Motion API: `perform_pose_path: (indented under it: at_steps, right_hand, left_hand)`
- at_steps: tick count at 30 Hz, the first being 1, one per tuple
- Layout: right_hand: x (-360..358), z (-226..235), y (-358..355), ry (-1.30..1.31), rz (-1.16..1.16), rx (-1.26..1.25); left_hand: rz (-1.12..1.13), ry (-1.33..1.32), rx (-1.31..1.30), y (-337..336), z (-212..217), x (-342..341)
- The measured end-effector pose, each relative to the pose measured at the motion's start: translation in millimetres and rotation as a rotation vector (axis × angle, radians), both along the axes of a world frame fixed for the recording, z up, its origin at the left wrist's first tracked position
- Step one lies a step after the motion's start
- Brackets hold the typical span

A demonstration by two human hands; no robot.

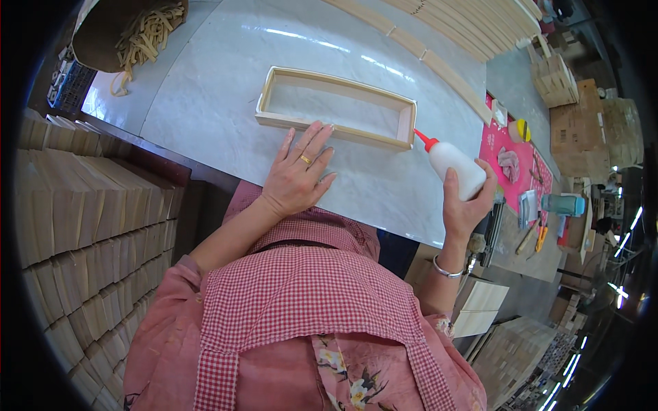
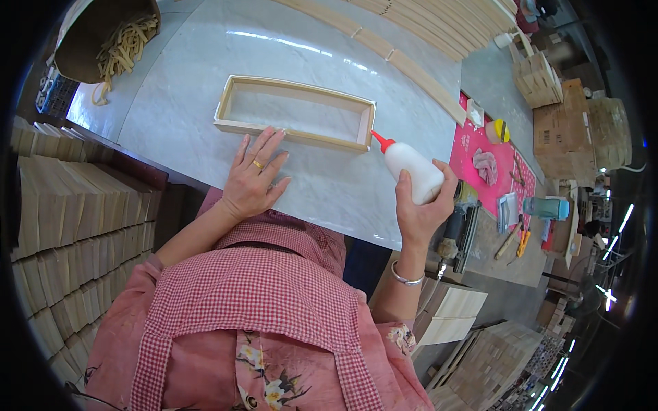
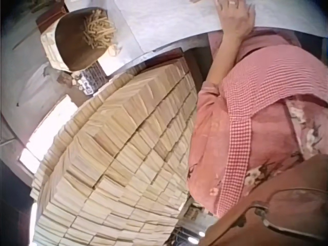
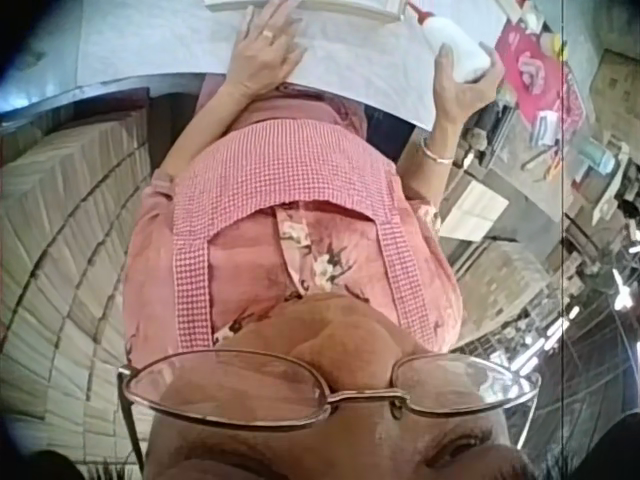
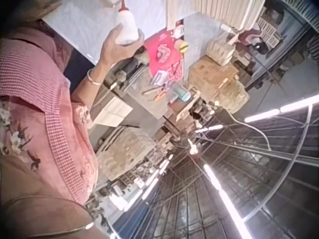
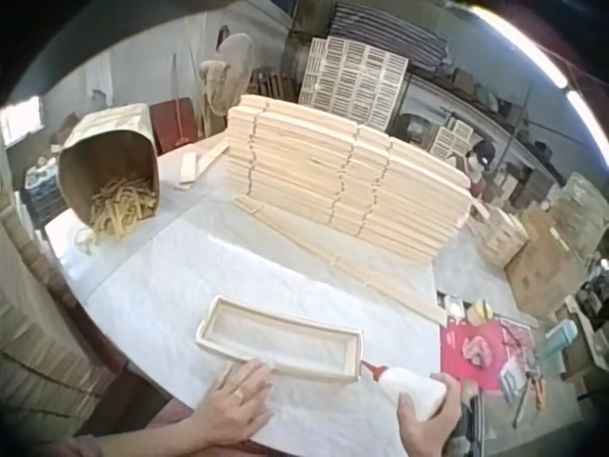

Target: Assembling wooden boxes by applying glue to joints and using a staple gun to secure wooden slats.

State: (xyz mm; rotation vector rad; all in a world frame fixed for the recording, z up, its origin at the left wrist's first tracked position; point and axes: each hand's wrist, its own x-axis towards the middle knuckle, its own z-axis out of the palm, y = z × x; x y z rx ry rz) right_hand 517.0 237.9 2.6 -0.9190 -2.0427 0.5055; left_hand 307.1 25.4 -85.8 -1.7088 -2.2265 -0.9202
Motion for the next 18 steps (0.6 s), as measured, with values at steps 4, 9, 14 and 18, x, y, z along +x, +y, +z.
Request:
perform_pose_path:
  at_steps: [4, 9, 14, 18]
  right_hand:
    - [15, 5, -14, -0.023, 0.003, -0.010]
    - [4, 13, -27, 0.050, 0.047, -0.166]
    - [-58, -3, -61, 0.208, 0.231, -0.485]
    - [-118, -10, -94, 0.197, 0.437, -0.448]
  left_hand:
    - [-0.003, -0.004, 0.008, 0, 0, 0]
    - [0.016, 0.015, 0.040, -5, -2, -2]
    - [-0.057, -0.039, 0.087, 2, -17, -1]
    - [-0.032, -0.051, -0.023, -1, -13, -2]
